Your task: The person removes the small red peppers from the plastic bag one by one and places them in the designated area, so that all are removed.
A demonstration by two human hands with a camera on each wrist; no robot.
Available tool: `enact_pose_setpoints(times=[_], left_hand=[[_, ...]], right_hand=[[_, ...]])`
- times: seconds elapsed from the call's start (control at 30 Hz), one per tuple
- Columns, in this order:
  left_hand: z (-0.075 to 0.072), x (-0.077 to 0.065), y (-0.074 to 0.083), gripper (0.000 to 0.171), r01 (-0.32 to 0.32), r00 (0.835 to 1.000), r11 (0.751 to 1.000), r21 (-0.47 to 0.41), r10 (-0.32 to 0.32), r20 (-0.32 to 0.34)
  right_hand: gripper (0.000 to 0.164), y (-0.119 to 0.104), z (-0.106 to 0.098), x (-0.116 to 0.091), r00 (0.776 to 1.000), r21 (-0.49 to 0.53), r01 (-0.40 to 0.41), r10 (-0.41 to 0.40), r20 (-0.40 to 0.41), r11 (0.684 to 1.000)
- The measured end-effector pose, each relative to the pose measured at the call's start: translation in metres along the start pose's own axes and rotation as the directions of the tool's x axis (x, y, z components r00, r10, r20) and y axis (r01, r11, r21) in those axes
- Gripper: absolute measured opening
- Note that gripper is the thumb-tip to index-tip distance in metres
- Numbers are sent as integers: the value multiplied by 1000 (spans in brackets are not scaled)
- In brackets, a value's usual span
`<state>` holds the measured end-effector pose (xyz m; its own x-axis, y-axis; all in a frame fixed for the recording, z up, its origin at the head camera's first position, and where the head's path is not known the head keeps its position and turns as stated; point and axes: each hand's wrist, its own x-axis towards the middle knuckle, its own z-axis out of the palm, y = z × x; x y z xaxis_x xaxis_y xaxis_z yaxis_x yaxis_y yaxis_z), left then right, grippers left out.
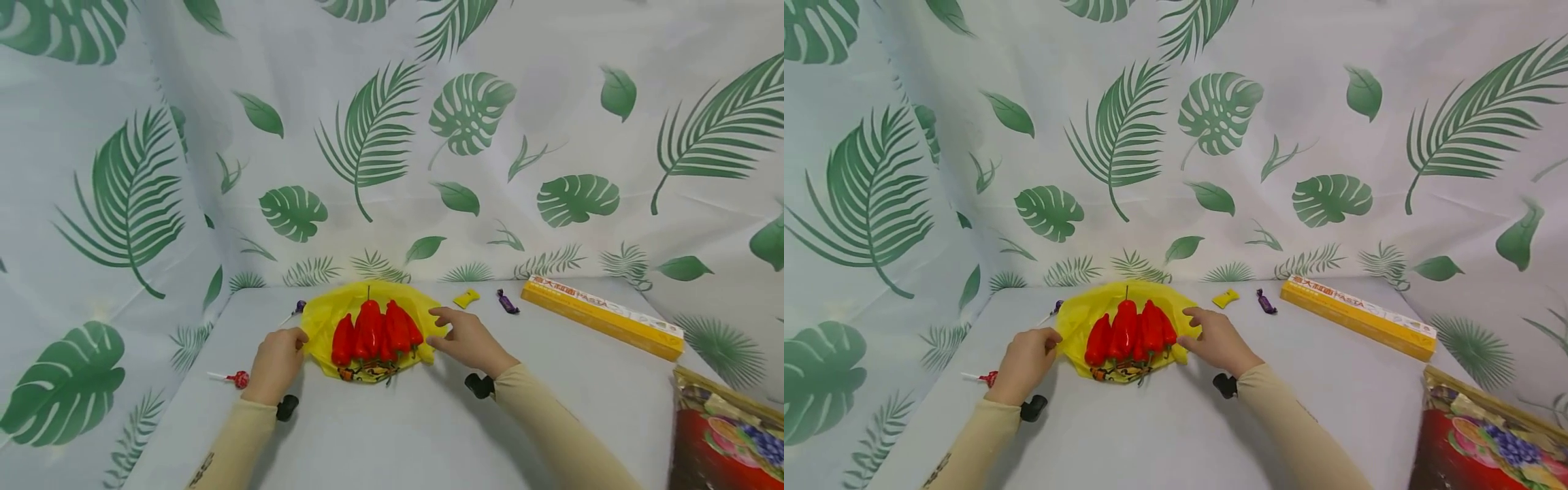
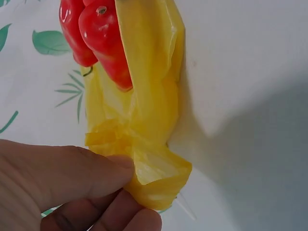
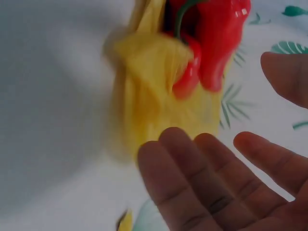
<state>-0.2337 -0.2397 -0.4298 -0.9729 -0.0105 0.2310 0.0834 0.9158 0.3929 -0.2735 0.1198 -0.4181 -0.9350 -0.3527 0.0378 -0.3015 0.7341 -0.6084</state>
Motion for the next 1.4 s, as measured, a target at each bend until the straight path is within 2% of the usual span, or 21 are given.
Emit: enact_pose_setpoints(times=[0.13,0.23,0.43,0.6,0.77,0.97,1.17,1.4], left_hand=[[7,-2,5,10,-6,1000,1000,-14,6,-5],[12,-1,8,10,-10,1000,1000,-16,10,-10],[16,3,15,13,-22,1000,1000,-21,21,-14],[14,4,18,12,-55,998,998,-28,54,-37],[8,3,18,13,-44,998,999,-31,42,-53],[7,3,15,14,-39,998,999,-26,38,-43],[6,1,11,15,-46,998,998,-29,45,-38],[2,-3,7,17,-7,1000,999,-44,7,0]], right_hand=[[58,-9,15,13,999,39,-47,48,-6,998],[63,-15,24,23,996,50,-92,92,-7,995],[78,-30,37,34,988,11,-154,154,-6,988],[73,-43,41,39,983,-17,-179,178,-51,984],[63,-52,41,41,983,-27,-157,154,-102,987],[62,-53,45,41,984,-30,-127,122,-127,992],[62,-55,46,38,987,103,-95,107,-120,990],[63,-56,31,31,990,209,-75,97,-101,975]])
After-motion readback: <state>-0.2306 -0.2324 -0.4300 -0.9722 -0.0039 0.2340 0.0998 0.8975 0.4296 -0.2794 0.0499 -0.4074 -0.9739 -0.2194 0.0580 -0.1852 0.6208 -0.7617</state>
